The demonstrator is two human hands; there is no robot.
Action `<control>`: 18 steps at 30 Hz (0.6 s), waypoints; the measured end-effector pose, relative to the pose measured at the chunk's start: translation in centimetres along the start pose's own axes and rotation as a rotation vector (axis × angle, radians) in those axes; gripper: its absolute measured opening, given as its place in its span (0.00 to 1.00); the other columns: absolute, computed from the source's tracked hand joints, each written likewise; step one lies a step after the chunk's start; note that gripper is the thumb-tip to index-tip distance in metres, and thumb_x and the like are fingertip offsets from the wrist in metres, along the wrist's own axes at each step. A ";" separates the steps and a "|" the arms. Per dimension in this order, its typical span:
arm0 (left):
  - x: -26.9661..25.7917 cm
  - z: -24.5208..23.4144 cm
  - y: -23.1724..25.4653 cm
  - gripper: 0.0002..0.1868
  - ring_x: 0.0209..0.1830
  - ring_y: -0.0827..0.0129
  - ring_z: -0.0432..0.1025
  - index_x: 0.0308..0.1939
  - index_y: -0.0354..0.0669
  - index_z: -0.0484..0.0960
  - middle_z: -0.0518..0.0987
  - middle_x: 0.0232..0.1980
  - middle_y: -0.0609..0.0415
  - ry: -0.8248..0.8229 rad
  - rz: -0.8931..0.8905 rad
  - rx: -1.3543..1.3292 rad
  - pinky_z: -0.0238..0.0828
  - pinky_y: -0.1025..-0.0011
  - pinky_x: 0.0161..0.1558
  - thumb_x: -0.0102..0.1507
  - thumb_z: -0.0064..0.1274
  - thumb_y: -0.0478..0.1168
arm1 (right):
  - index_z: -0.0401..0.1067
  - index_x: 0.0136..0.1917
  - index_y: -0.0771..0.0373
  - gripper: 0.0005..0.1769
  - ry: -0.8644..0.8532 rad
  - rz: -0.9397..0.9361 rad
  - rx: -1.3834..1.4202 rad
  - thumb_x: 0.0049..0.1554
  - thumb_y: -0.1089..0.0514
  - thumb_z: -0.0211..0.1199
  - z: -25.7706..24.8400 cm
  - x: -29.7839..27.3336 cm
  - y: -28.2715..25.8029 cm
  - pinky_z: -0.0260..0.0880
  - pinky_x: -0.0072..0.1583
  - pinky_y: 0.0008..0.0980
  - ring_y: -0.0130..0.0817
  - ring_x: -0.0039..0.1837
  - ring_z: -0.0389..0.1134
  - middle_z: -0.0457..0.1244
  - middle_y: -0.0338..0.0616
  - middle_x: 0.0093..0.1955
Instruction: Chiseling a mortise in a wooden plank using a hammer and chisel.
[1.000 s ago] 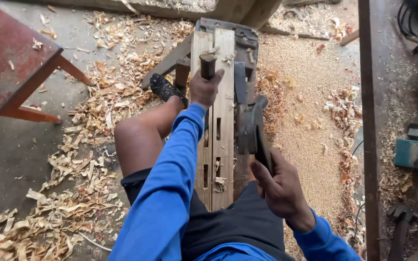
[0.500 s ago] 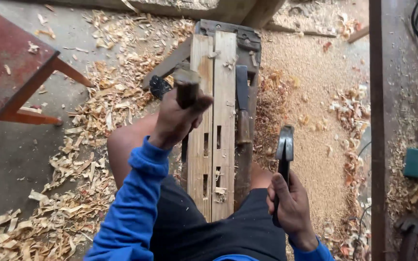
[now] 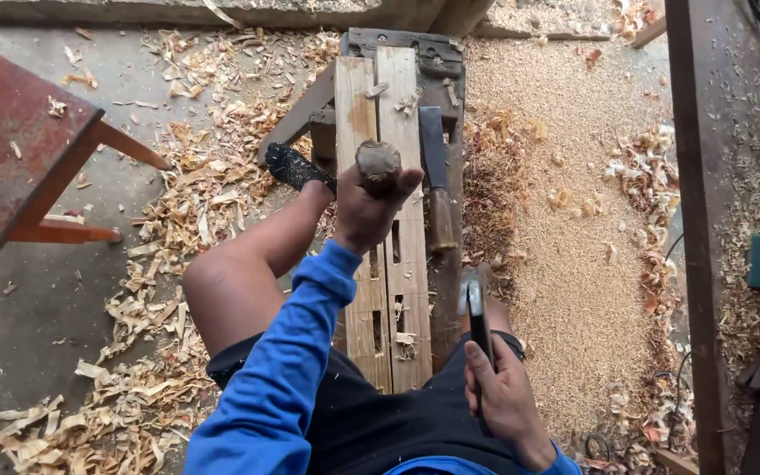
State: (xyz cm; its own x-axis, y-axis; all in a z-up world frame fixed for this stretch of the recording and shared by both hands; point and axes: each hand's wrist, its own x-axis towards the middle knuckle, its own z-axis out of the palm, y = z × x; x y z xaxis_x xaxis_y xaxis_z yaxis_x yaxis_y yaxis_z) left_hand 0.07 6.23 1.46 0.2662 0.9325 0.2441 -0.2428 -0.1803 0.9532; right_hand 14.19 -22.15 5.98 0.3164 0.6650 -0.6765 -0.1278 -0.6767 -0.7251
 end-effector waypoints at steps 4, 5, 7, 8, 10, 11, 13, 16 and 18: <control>0.7 0.6 -0.9 0.18 0.30 0.79 0.70 0.36 0.37 0.81 0.79 0.30 0.59 -0.012 0.018 0.219 0.72 0.73 0.34 0.63 0.68 0.49 | 0.65 0.46 0.62 0.20 -0.023 -0.014 -0.017 0.61 0.42 0.57 0.1 0.9 -0.1 0.57 0.26 0.26 0.25 0.23 0.59 0.58 0.37 0.27; 0.8 0.8 -1.1 0.18 0.32 0.80 0.71 0.37 0.37 0.81 0.81 0.32 0.58 -0.005 0.002 0.180 0.74 0.73 0.36 0.63 0.67 0.49 | 0.65 0.46 0.62 0.20 -0.049 -0.041 -0.003 0.61 0.42 0.57 0.0 1.2 0.0 0.57 0.26 0.25 0.25 0.24 0.60 0.58 0.37 0.27; 0.9 1.1 -0.2 0.18 0.32 0.80 0.72 0.37 0.37 0.81 0.81 0.32 0.58 -0.018 0.004 0.201 0.74 0.73 0.36 0.63 0.67 0.49 | 0.65 0.47 0.63 0.20 -0.034 -0.023 -0.002 0.61 0.42 0.56 0.4 1.1 -1.1 0.57 0.26 0.26 0.24 0.24 0.59 0.58 0.37 0.27; 1.2 1.3 0.3 0.18 0.32 0.80 0.72 0.38 0.36 0.80 0.81 0.32 0.58 -0.019 0.020 0.221 0.74 0.73 0.36 0.64 0.67 0.48 | 0.66 0.47 0.63 0.20 -0.024 -0.018 -0.011 0.61 0.42 0.56 0.5 1.3 -1.8 0.57 0.26 0.26 0.24 0.24 0.59 0.58 0.37 0.27; 0.8 1.1 0.0 0.17 0.31 0.79 0.71 0.36 0.36 0.81 0.80 0.31 0.57 -0.071 0.032 0.247 0.73 0.73 0.36 0.65 0.66 0.47 | 0.67 0.50 0.63 0.20 -0.032 -0.043 -0.003 0.61 0.42 0.56 0.5 1.6 -2.6 0.57 0.27 0.25 0.24 0.24 0.59 0.58 0.37 0.28; 0.6 1.0 -0.2 0.16 0.30 0.78 0.71 0.34 0.37 0.81 0.79 0.31 0.56 -0.116 0.049 0.271 0.72 0.72 0.36 0.66 0.66 0.46 | 0.68 0.52 0.63 0.21 -0.041 -0.073 -0.001 0.61 0.43 0.56 0.5 1.8 -2.9 0.57 0.27 0.25 0.24 0.24 0.59 0.58 0.37 0.28; 0.4 1.1 -0.1 0.16 0.29 0.77 0.71 0.34 0.37 0.81 0.79 0.30 0.56 -0.115 0.033 0.236 0.72 0.72 0.35 0.66 0.65 0.46 | 0.65 0.64 0.58 0.22 -0.056 -0.145 0.013 0.63 0.43 0.57 0.6 1.8 -3.7 0.59 0.28 0.24 0.23 0.25 0.59 0.58 0.36 0.30; 0.1 0.4 -0.5 0.18 0.27 0.75 0.68 0.31 0.37 0.77 0.75 0.27 0.56 -0.159 0.030 0.236 0.68 0.72 0.32 0.66 0.65 0.45 | 0.65 0.70 0.55 0.27 -0.053 -0.240 -0.007 0.63 0.42 0.56 1.3 1.5 -7.9 0.60 0.28 0.23 0.21 0.26 0.59 0.58 0.34 0.31; -0.4 -0.4 -0.6 0.19 0.24 0.72 0.64 0.28 0.37 0.74 0.70 0.25 0.55 -0.213 0.028 0.273 0.65 0.71 0.31 0.65 0.65 0.43 | 0.66 0.66 0.57 0.26 -0.034 -0.248 -0.032 0.60 0.41 0.55 1.5 1.5 -10.1 0.59 0.28 0.22 0.20 0.26 0.59 0.57 0.33 0.30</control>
State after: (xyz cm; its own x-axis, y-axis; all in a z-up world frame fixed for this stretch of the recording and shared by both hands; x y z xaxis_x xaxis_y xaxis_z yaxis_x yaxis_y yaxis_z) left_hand -0.24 6.10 0.77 0.4583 0.8450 0.2756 -0.0018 -0.3092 0.9510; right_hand 14.55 -13.81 12.11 0.3029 0.8216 -0.4830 -0.0202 -0.5011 -0.8651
